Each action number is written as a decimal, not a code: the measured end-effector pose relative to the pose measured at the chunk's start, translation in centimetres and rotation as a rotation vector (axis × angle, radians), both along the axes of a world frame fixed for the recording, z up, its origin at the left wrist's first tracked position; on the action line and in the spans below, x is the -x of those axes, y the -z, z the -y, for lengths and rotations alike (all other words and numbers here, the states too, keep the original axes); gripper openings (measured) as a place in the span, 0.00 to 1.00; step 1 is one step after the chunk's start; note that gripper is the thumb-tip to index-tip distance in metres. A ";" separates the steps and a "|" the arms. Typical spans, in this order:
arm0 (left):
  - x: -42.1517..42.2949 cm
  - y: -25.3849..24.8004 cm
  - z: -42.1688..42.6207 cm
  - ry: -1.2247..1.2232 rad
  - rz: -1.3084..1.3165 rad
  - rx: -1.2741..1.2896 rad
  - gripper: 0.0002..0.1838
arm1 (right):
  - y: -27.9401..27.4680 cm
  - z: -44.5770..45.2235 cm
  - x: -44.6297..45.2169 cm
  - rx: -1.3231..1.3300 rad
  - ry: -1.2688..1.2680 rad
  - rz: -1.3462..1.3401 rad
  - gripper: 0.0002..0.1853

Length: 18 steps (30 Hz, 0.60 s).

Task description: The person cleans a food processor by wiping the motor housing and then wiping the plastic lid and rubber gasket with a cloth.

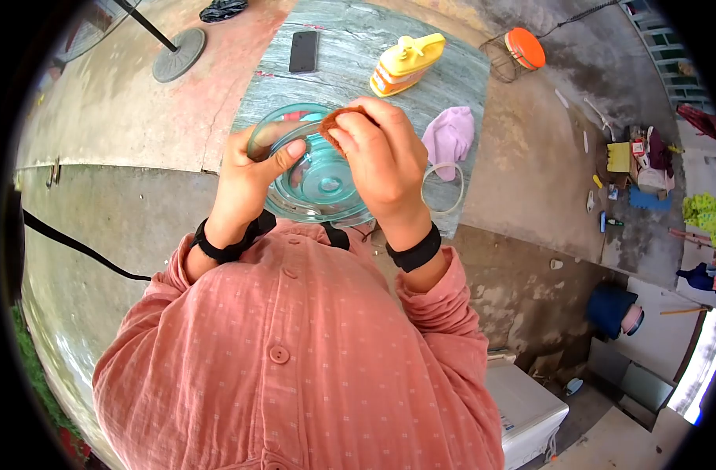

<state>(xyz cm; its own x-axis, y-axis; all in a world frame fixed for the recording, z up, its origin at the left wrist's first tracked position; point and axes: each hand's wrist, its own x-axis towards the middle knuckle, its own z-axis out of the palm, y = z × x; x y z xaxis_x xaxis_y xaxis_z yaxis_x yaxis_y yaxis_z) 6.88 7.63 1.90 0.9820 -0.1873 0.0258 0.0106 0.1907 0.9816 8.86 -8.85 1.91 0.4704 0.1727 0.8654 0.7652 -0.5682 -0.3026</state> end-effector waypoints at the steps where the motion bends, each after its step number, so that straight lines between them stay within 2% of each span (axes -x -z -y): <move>1: 0.1 0.0 0.0 -0.022 0.022 0.001 0.12 | 0.2 0.2 0.0 -0.002 -0.002 0.001 0.10; 3: 0.3 -0.9 -0.5 -0.100 0.077 0.001 0.12 | 0.4 0.8 0.0 -0.075 0.182 -0.020 0.10; 5: 0.3 -1.4 -0.7 -0.208 0.173 0.025 0.14 | 1.2 1.1 0.3 -0.106 0.200 -0.062 0.10; 8: 0.7 -0.6 -0.6 -0.238 0.242 0.077 0.14 | 2.6 0.7 1.0 -0.233 0.202 -0.156 0.09; 10: 0.7 -0.5 -0.3 -0.253 0.212 0.135 0.13 | 2.8 -0.1 1.5 -0.489 0.182 -0.254 0.08; 12: 0.6 0.6 0.3 -0.329 0.146 0.308 0.13 | 2.9 -0.1 1.7 -0.481 0.201 -0.292 0.09; 14: 0.5 0.8 0.4 -0.352 0.189 0.211 0.13 | 3.4 0.3 1.6 -0.477 0.228 -0.234 0.09; 16: 0.5 0.7 0.2 -0.257 0.284 0.057 0.12 | 3.6 1.1 1.6 -0.435 0.242 -0.256 0.08; 18: 0.4 0.5 0.1 -0.252 0.274 0.033 0.12 | 3.4 1.5 1.4 -0.384 0.253 -0.276 0.08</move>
<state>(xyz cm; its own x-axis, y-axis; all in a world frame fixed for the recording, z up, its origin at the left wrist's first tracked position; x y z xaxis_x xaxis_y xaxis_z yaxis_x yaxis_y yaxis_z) 6.46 7.55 1.44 0.9530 0.0645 0.2960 -0.3029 0.1852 0.9349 7.46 -10.36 -1.53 0.6756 -0.2803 0.6819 0.4809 -0.5336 -0.6957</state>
